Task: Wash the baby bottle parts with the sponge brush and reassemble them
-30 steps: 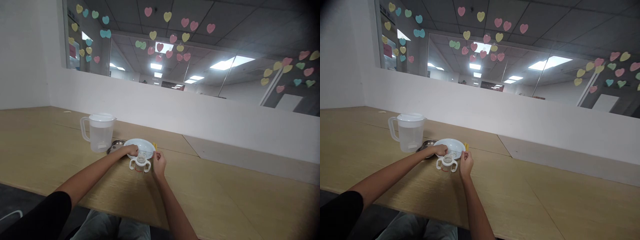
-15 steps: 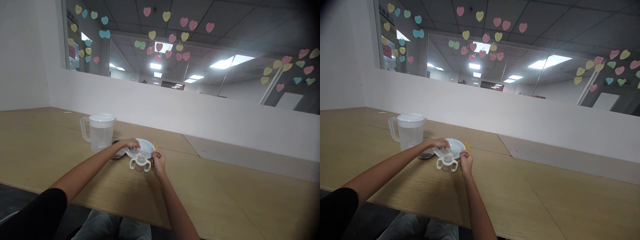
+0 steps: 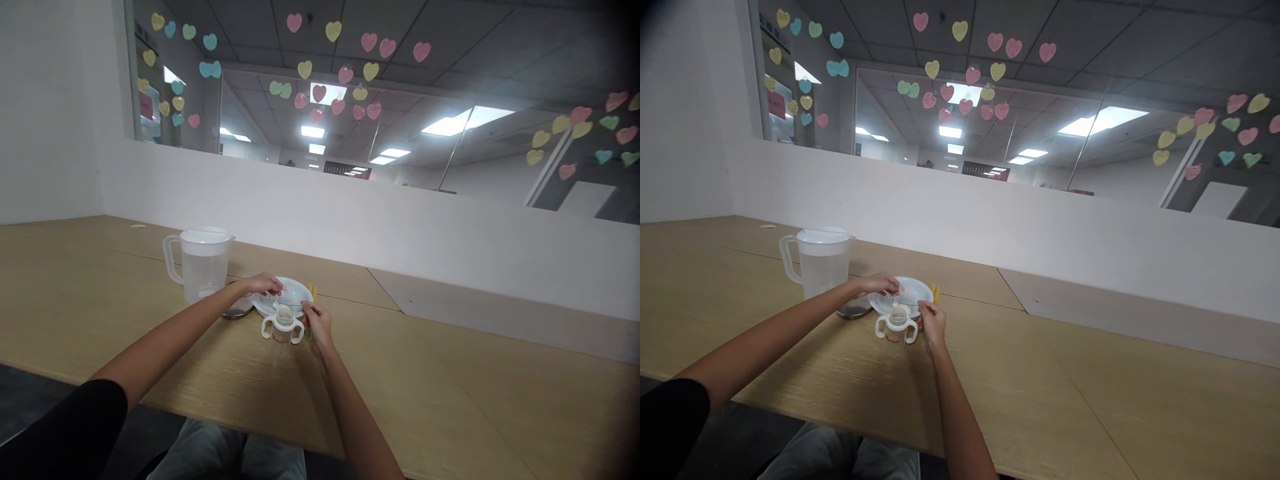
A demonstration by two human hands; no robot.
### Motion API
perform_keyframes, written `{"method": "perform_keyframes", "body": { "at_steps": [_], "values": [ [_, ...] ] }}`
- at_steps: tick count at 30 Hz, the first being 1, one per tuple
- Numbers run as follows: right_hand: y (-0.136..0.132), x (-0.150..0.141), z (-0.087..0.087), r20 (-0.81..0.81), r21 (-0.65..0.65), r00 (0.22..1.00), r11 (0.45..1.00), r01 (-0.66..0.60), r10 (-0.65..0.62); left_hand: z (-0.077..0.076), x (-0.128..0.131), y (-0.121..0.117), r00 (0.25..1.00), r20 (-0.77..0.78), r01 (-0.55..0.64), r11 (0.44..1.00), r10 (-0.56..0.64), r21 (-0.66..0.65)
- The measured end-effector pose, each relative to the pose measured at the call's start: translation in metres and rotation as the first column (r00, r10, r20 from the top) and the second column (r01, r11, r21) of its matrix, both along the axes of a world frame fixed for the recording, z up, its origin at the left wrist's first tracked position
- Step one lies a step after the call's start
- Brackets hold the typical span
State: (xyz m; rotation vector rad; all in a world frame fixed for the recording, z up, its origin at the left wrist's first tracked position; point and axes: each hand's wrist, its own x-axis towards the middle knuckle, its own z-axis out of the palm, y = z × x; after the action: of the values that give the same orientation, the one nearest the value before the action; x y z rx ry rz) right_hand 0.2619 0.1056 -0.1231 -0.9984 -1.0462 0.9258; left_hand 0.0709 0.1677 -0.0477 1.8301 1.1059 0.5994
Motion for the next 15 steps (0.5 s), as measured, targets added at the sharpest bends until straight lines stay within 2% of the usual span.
{"method": "perform_keyframes", "body": {
  "at_steps": [5,10,15],
  "values": [
    [0.005,0.003,-0.006,-0.045,0.008,0.999,1.0,0.027,-0.026,-0.005,-0.001,-0.002,0.999,0.054,-0.006,0.996,0.001,0.085],
    [0.006,0.005,-0.007,-0.061,0.044,0.993,0.994,0.104,-0.101,0.001,0.0,-0.003,0.991,0.129,-0.066,0.98,0.042,0.188],
    [-0.006,0.002,0.001,0.067,0.213,0.958,0.942,0.258,-0.277,0.002,0.003,-0.003,0.971,0.222,-0.165,0.93,0.093,0.328]
  ]
}}
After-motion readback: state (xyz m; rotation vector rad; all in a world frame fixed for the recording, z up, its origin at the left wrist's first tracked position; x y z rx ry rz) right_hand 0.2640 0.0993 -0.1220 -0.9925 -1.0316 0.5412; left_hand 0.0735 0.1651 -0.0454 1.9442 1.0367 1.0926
